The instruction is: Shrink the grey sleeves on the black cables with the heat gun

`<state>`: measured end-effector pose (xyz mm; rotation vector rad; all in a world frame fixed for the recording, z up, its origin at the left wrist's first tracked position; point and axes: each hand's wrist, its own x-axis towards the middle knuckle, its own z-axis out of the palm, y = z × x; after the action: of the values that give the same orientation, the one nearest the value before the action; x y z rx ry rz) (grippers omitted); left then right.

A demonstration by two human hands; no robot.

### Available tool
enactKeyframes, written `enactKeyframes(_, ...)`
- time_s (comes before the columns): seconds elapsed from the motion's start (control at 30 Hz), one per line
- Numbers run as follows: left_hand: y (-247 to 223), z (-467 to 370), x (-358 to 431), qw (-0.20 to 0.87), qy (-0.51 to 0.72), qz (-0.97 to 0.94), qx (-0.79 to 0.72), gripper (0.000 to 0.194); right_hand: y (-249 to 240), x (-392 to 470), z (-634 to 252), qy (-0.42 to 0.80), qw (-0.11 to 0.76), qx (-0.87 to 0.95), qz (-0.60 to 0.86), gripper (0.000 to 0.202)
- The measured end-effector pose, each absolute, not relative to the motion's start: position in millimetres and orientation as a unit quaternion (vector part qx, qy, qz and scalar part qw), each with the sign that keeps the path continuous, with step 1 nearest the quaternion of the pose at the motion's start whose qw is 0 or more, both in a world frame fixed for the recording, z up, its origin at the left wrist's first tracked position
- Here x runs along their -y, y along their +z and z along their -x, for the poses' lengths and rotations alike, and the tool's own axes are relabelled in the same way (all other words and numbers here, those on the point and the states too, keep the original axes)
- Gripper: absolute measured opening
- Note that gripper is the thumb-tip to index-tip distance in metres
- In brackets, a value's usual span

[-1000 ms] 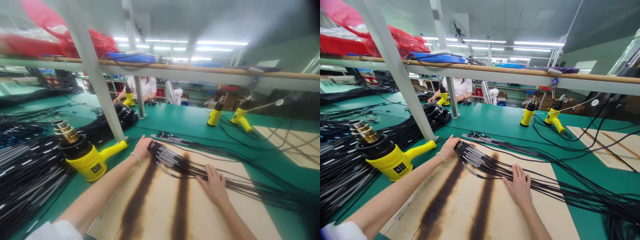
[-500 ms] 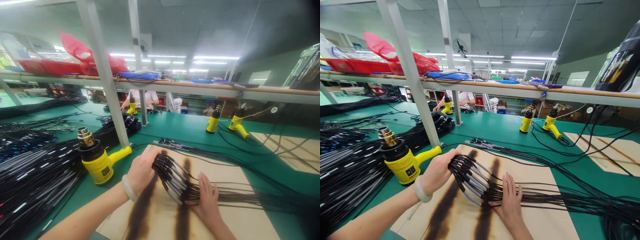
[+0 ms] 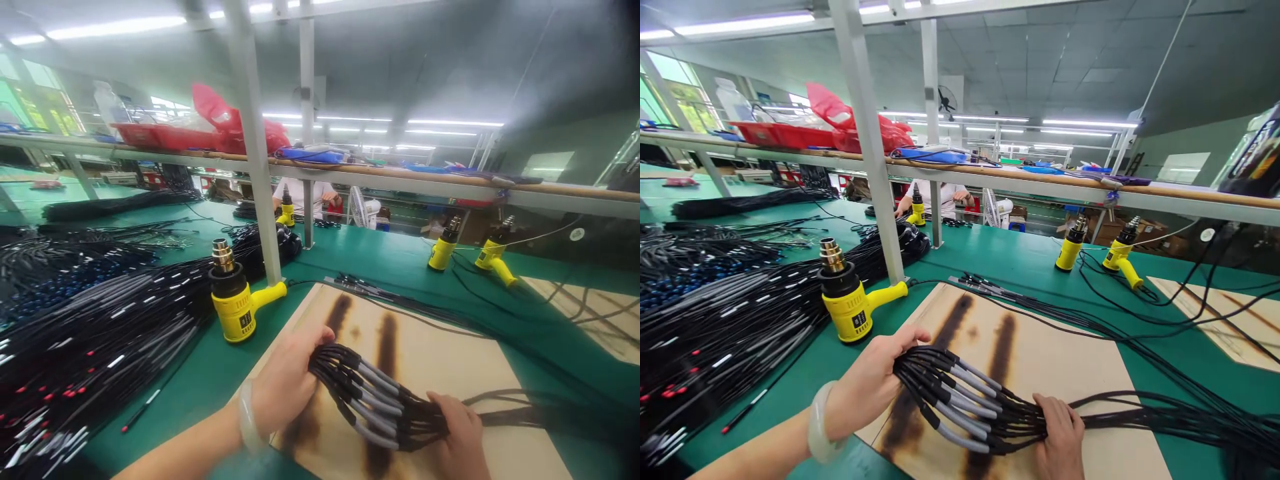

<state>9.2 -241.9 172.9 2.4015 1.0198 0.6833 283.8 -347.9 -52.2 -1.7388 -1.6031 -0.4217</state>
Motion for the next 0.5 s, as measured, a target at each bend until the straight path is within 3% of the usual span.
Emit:
enactKeyframes(0.27, 165, -5, 260, 0.224, 0.218, -0.868, -0.385, 0.034, -61, 364, -278, -0.111, 0.373, 0.613, 0.688, 0.036)
enactKeyframes(0.5, 136, 14, 235, 0.223, 0.13, -0.888, -0.381, 0.033, 13, 385, -292, -0.151, 0.406, 0.596, 0.676, 0.027)
